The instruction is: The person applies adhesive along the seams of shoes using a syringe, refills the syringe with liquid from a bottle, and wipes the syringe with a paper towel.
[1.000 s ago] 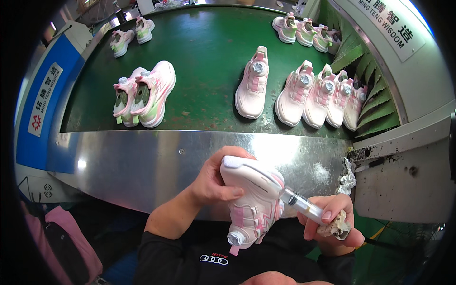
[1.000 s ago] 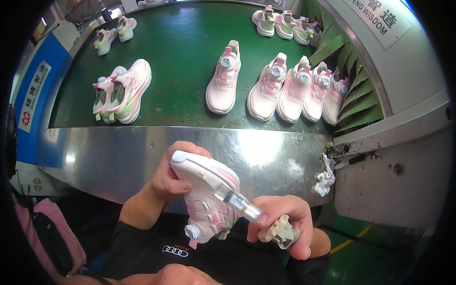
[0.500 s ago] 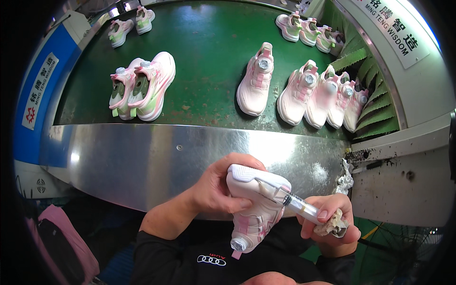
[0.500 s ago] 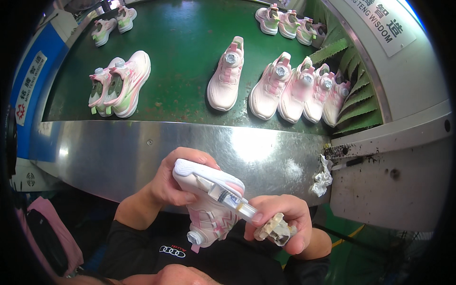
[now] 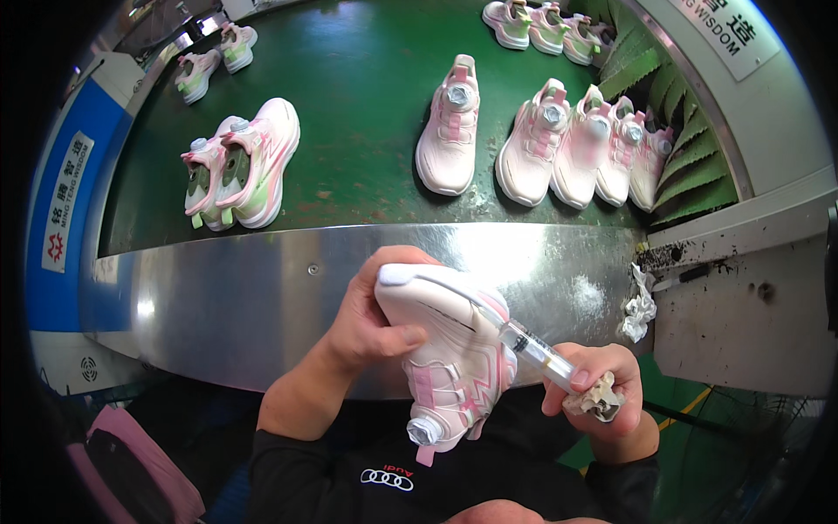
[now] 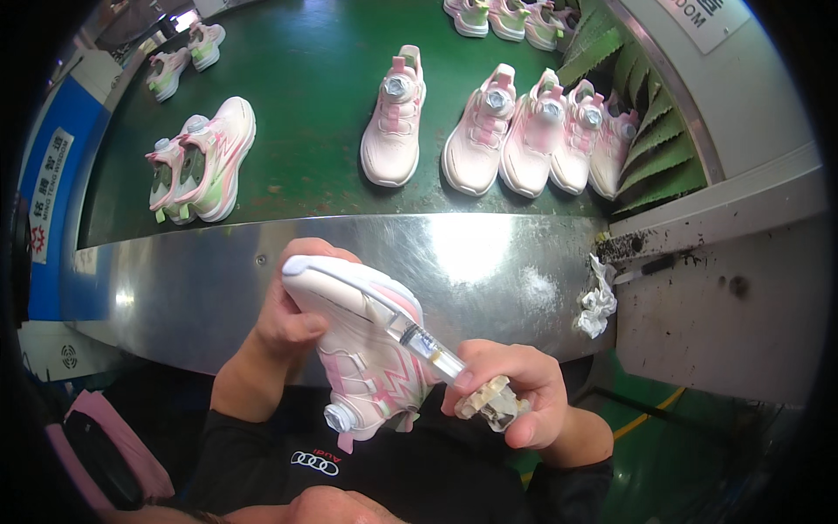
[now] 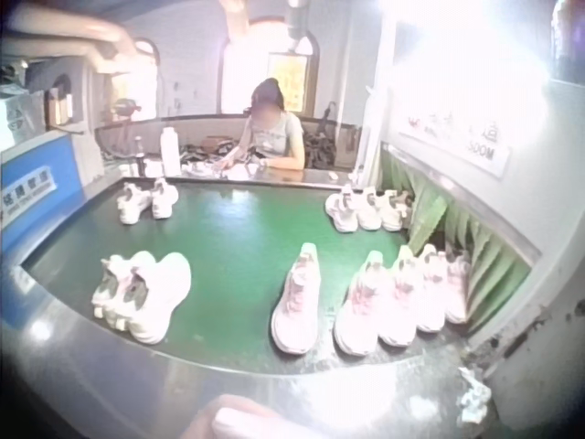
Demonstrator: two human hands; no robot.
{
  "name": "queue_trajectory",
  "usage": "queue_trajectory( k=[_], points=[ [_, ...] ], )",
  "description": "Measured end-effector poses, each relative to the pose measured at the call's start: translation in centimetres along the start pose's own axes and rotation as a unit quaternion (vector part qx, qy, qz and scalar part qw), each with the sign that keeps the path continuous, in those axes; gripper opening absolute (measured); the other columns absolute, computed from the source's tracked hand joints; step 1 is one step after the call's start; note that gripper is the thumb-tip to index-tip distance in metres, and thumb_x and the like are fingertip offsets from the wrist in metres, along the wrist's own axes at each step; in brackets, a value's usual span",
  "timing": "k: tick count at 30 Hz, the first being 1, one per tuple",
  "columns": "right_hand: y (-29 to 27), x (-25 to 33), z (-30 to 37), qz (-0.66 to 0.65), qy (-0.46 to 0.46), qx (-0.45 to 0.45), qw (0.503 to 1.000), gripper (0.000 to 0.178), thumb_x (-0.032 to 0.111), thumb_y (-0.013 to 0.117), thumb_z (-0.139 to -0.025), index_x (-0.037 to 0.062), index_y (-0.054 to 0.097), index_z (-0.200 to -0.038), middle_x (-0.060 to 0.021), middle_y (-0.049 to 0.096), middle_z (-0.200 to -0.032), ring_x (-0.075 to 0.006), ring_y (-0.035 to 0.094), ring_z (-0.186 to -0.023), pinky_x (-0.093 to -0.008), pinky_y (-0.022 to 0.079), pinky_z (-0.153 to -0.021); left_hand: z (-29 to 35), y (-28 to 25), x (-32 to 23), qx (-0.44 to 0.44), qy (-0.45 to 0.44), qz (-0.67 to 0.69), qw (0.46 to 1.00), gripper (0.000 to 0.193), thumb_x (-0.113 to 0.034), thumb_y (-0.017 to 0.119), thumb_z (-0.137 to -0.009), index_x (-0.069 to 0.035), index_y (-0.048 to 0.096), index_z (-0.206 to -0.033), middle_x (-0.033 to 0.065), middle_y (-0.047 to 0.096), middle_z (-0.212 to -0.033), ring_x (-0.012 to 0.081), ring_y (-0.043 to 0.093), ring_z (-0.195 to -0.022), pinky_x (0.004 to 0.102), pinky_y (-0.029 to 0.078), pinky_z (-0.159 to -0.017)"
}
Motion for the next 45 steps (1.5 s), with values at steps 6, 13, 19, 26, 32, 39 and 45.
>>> queue_trajectory(
  k=[6,13,19,26,32,39,45],
  points=[
    [-1.3,-1.6,1.3,-0.017,0.012,-0.023,1.0,0.061,0.047,0.072,-0.077,-0.0024,0.058,-0.11,-0.0154,0.058,-0.083,-0.023,0.06,-0.077,-0.0313,0.046,-0.069,-0.2,-2.1,1.3,-0.056,-0.039,0.048,0.997,0.066,-0.012,0.076,-0.064,-0.007,0.046,-0.123,0.0081,0.058,-0.109,0.0205,0.057,-0.102,0.036,0.048,-0.09],
    [-2.4,-3.3,3.0,-0.032,0.008,-0.034,0.999,0.058,0.043,0.071,-0.08,-0.003,0.057,-0.113,-0.0148,0.058,-0.089,-0.0209,0.057,-0.082,-0.0298,0.044,-0.071,-0.9,-3.2,1.7,-0.094,-0.073,0.063,0.991,0.064,-0.022,0.072,-0.068,-0.001,0.044,-0.122,0.019,0.059,-0.111,0.0317,0.061,-0.102,0.0435,0.051,-0.09],
    [-2.6,-4.0,4.1,-0.003,0.024,-0.009,1.0,0.055,0.04,0.07,-0.082,-0.0036,0.058,-0.112,-0.0134,0.059,-0.089,-0.0166,0.053,-0.076,-0.0265,0.039,-0.066,-1.3,-3.6,2.3,-0.072,-0.088,0.135,0.984,0.056,-0.015,0.064,-0.076,0.004,0.045,-0.125,0.0211,0.059,-0.113,0.0315,0.063,-0.101,0.0429,0.053,-0.087],
    [-2.4,-4.1,6.0,0.034,0.018,-0.007,0.999,0.052,0.039,0.072,-0.08,-0.0036,0.061,-0.107,-0.0111,0.063,-0.085,-0.0162,0.049,-0.067,-0.0274,0.037,-0.058,-1.5,-3.8,3.0,-0.114,-0.108,0.174,0.972,0.057,-0.018,0.063,-0.077,0.004,0.044,-0.125,0.0213,0.059,-0.115,0.0324,0.062,-0.103,0.0446,0.052,-0.089],
    [-2.4,-4.1,7.3,0.065,0.001,-0.008,0.998,0.05,0.042,0.072,-0.078,-0.0007,0.063,-0.103,-0.0094,0.066,-0.08,-0.0185,0.054,-0.065,-0.029,0.036,-0.057,-1.3,-4.6,3.3,-0.126,-0.121,0.168,0.97,0.056,-0.02,0.061,-0.078,0.005,0.044,-0.125,0.0217,0.057,-0.117,0.0327,0.06,-0.106,0.0454,0.051,-0.09],
    [-2.6,-4.2,8.3,0.093,-0.021,0.002,0.995,0.052,0.046,0.072,-0.078,0.001,0.063,-0.101,-0.0104,0.068,-0.079,-0.0187,0.057,-0.064,-0.029,0.036,-0.058,-1.0,-4.6,3.9,-0.121,-0.156,0.205,0.958,0.056,-0.026,0.06,-0.081,0.002,0.045,-0.127,0.0201,0.057,-0.12,0.0315,0.058,-0.109,0.0451,0.048,-0.095],
    [-3.2,-4.8,9.2,0.094,-0.023,-0.004,0.995,0.051,0.046,0.072,-0.077,0.0016,0.064,-0.101,-0.0111,0.068,-0.081,-0.0186,0.056,-0.064,-0.0296,0.036,-0.057,-1.1,-4.4,4.2,-0.142,-0.159,0.197,0.957,0.059,-0.031,0.06,-0.08,0.001,0.046,-0.128,0.0185,0.058,-0.12,0.03,0.058,-0.109,0.0438,0.047,-0.095]
  ],
)
Point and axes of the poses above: each hand's wrist, its own z-axis away from the middle knuckle, its own y-axis out of the palm, x = y × z, the point moved 7 cm from there along -z, towards the middle knuckle
